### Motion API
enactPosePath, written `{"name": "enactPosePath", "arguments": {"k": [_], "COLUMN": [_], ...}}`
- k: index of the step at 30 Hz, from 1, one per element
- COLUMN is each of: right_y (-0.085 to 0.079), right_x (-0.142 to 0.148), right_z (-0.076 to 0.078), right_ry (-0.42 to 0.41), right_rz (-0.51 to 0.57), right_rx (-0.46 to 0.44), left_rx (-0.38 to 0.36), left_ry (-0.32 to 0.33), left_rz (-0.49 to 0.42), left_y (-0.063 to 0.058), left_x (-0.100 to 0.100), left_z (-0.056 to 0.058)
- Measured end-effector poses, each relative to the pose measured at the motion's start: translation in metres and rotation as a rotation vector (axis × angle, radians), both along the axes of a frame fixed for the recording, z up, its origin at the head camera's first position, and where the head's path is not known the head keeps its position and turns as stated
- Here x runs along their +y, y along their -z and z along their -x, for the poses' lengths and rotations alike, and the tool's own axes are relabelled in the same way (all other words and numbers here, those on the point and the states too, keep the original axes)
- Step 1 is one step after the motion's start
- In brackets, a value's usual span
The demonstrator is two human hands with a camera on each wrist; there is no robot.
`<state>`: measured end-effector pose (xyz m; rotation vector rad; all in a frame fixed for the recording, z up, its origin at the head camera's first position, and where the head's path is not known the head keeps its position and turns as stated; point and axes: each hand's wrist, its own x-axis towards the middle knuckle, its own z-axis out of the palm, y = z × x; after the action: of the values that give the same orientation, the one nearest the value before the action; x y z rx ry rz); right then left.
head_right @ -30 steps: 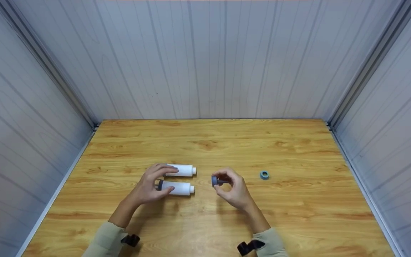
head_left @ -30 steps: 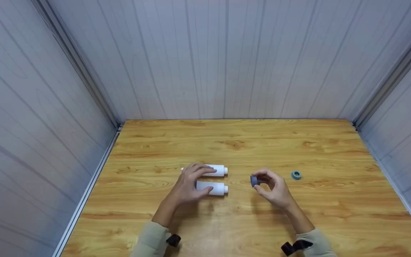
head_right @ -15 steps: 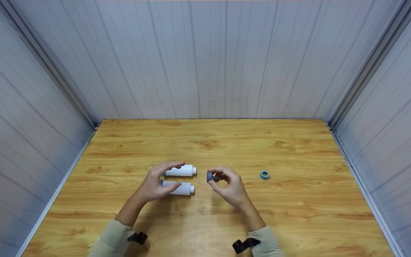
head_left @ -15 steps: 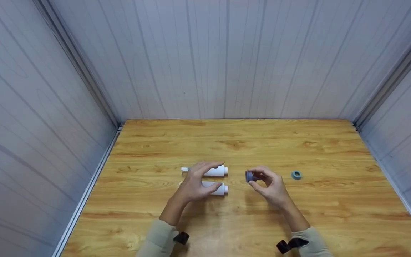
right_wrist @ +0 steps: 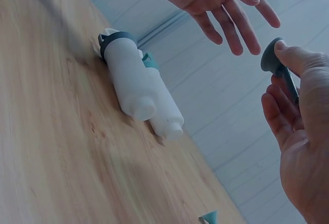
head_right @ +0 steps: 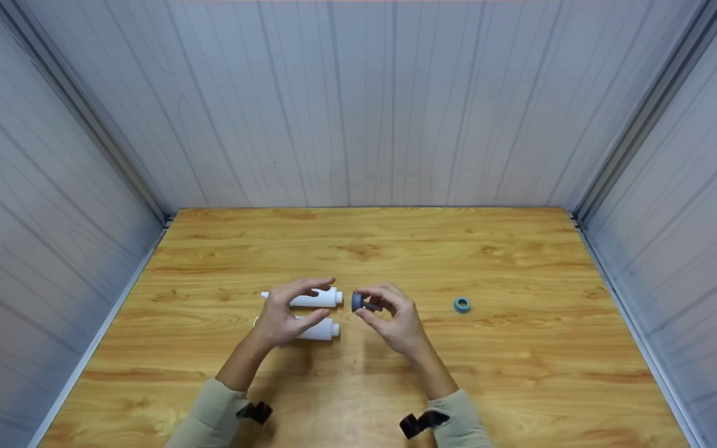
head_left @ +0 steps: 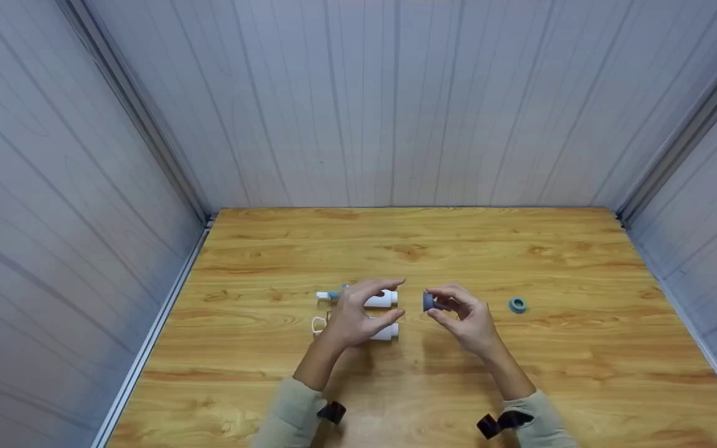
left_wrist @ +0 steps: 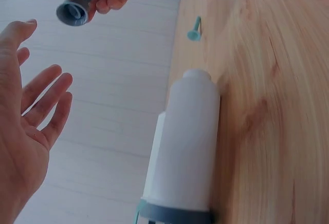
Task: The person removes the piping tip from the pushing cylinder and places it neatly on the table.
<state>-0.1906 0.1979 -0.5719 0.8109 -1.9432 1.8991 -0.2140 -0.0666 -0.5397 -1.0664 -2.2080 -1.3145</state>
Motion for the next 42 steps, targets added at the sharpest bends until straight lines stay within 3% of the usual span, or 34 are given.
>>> {"name": "enactPosePath", "arguments": {"k": [7, 16, 22, 27, 42], "right_y": [-0.002, -0.006, -0.008, -0.009, -0.011], "right_x": [-0.001, -0.004, -0.007, -0.009, -0.006], "right_z": [0.002, 0.005, 0.007, 0.007, 0.009], "right_ry": [-0.018, -0.028, -0.047, -0.059, -0.072], "right_rz": [0.007, 0.023, 0.027, 0.021, 0.006], "right_rx": [0.029, 0.052, 0.067, 0.074, 0.093], "left_rx": [0.018, 0.033, 0.032, 0.052, 0.025], "left_ry": [0.046, 0.04, 0.061, 0.076, 0.064], "left_rz": [-0.048, -0.031, -0.07, -0.111, -0.102], "left_y": [-0.003, -0.005, -0.005, -0.004, -0.01], "left_x": [0.011, 0.02, 0.025, 0.027, 0.025], "left_z": [0.002, 0.003, 0.005, 0.007, 0.007]}}
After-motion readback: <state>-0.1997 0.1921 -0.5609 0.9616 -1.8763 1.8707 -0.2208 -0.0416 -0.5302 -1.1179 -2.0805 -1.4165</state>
